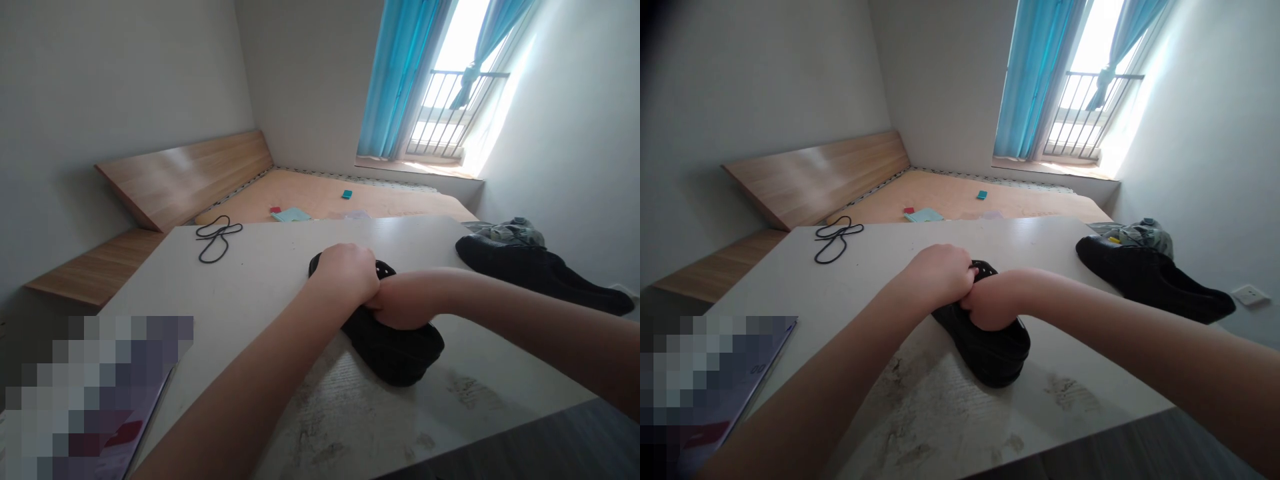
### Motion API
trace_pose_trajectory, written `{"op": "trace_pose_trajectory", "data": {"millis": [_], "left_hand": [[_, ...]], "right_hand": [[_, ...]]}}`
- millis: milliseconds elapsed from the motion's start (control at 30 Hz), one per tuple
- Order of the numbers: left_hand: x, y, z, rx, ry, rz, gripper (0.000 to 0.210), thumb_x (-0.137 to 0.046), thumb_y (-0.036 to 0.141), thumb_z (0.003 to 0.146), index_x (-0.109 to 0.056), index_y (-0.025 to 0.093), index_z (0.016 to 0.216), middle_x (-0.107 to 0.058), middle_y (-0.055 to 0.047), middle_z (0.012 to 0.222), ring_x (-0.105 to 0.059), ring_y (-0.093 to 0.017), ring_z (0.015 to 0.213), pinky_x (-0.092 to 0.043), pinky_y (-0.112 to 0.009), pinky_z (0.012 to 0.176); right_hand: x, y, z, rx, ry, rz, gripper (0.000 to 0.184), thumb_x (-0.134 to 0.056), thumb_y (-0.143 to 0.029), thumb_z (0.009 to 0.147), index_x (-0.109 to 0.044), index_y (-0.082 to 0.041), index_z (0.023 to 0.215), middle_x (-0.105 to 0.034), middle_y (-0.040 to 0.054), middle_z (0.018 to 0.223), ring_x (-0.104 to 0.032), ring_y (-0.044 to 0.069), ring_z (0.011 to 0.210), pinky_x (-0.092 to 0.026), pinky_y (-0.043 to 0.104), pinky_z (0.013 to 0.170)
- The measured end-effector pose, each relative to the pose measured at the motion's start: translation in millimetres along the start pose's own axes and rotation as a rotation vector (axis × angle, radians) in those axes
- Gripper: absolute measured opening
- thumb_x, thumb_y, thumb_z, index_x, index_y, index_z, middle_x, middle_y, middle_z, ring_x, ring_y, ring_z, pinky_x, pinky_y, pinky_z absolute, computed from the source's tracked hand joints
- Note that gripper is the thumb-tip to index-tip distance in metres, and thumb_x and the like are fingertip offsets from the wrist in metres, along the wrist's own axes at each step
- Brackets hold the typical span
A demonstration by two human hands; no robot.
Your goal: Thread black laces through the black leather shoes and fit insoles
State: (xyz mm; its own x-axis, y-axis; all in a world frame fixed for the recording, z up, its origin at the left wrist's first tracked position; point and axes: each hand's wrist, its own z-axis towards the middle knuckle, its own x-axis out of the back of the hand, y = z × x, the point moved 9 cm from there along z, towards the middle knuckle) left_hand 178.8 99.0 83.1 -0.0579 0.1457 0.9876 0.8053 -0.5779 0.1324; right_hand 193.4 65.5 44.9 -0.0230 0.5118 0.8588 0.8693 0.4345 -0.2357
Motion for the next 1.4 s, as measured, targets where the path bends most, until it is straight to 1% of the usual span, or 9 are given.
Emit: {"op": "trace_pose_trajectory", "data": {"millis": [133,267,600,867,967,1067,1167,1267,1400], "left_hand": [[0.9,-0.3,-0.3,0.012,-0.001,-0.005,0.031,-0.048,0.031,0.085,-0.069,0.018,0.104,-0.072,-0.014,0.099,-0.067,-0.027,0.094,-0.052,-0.033,0.074],[0.4,0.8,-1.2,0.011,0.002,-0.005,0.030,-0.048,0.030,0.085,-0.069,0.018,0.103,-0.072,-0.013,0.097,-0.067,-0.027,0.092,-0.052,-0.033,0.073],[0.7,0.8,-2.7,0.028,0.002,0.003,0.032,-0.047,0.030,0.085,-0.068,0.017,0.105,-0.071,-0.014,0.102,-0.066,-0.027,0.095,-0.052,-0.033,0.074],[1.1,1.8,-4.3,0.016,-0.002,0.021,0.033,-0.045,0.030,0.087,-0.068,0.017,0.106,-0.071,-0.014,0.102,-0.066,-0.027,0.096,-0.052,-0.033,0.075],[1.6,4.2,-6.7,-0.021,-0.027,0.044,0.029,-0.049,0.029,0.086,-0.070,0.017,0.101,-0.072,-0.012,0.099,-0.067,-0.027,0.093,-0.052,-0.033,0.073],[1.6,9.2,-8.5,-0.065,-0.037,0.078,0.022,-0.056,0.025,0.081,-0.071,0.017,0.095,-0.072,-0.011,0.095,-0.067,-0.025,0.089,-0.051,-0.031,0.071],[-0.7,16.4,-10.3,-0.075,-0.014,0.117,0.020,-0.057,0.022,0.081,-0.071,0.016,0.094,-0.072,-0.011,0.092,-0.067,-0.024,0.086,-0.051,-0.030,0.069],[-10.9,28.8,-14.9,-0.075,-0.029,0.154,0.019,-0.059,0.017,0.080,-0.072,0.015,0.094,-0.071,-0.012,0.090,-0.067,-0.023,0.084,-0.050,-0.028,0.067],[-23.6,39.5,-23.7,0.025,-0.029,0.224,0.045,-0.048,0.011,0.086,-0.052,0.001,0.130,-0.059,-0.027,0.123,-0.065,-0.030,0.097,-0.052,-0.035,0.072]], "right_hand": [[-7.6,-2.1,-35.4,-0.044,-0.305,-0.038,0.024,-0.051,-0.036,0.086,-0.063,-0.020,0.072,-0.064,0.0045,0.077,-0.059,0.019,0.065,-0.046,0.034,0.059],[-15.5,0.2,-40.4,-0.131,-0.351,-0.156,0.048,-0.062,-0.064,0.070,-0.065,-0.018,0.082,-0.064,0.0089,0.086,-0.061,0.026,0.074,-0.047,0.037,0.062],[-17.8,3.4,-31.7,-0.046,-0.175,-0.007,0.025,-0.073,-0.040,0.061,-0.064,-0.018,0.066,-0.062,0.0052,0.074,-0.060,0.022,0.071,-0.049,0.034,0.063],[-22.3,5.3,-36.8,-0.095,-0.213,-0.041,0.027,-0.068,-0.040,0.069,-0.066,-0.017,0.082,-0.065,0.0080,0.084,-0.062,0.024,0.076,-0.048,0.035,0.064],[-7.7,8.0,-50.5,-0.085,-0.083,0.051,0.036,-0.064,-0.044,0.074,-0.064,-0.023,0.104,-0.067,0.0052,0.091,-0.063,0.024,0.079,-0.048,0.035,0.068],[20.4,19.1,-68.5,-0.041,0.258,0.204,0.036,-0.056,-0.047,0.082,-0.060,-0.030,0.113,-0.066,0.0028,0.097,-0.061,0.020,0.087,-0.048,0.033,0.077],[33.9,47.8,-80.7,-0.165,0.556,0.241,0.038,-0.050,-0.048,0.085,-0.054,-0.028,0.117,-0.063,0.0033,0.090,-0.058,0.017,0.076,-0.046,0.031,0.070],[22.0,62.8,-66.0,-0.249,0.543,0.192,0.048,-0.052,-0.043,0.083,-0.045,-0.025,0.127,-0.061,0.0023,0.084,-0.055,0.016,0.068,-0.043,0.030,0.064],[10.5,64.7,-39.5,-0.228,0.521,0.229,0.043,-0.050,-0.033,0.084,-0.050,-0.023,0.126,-0.067,0.0044,0.091,-0.060,0.021,0.080,-0.043,0.032,0.068]]}}
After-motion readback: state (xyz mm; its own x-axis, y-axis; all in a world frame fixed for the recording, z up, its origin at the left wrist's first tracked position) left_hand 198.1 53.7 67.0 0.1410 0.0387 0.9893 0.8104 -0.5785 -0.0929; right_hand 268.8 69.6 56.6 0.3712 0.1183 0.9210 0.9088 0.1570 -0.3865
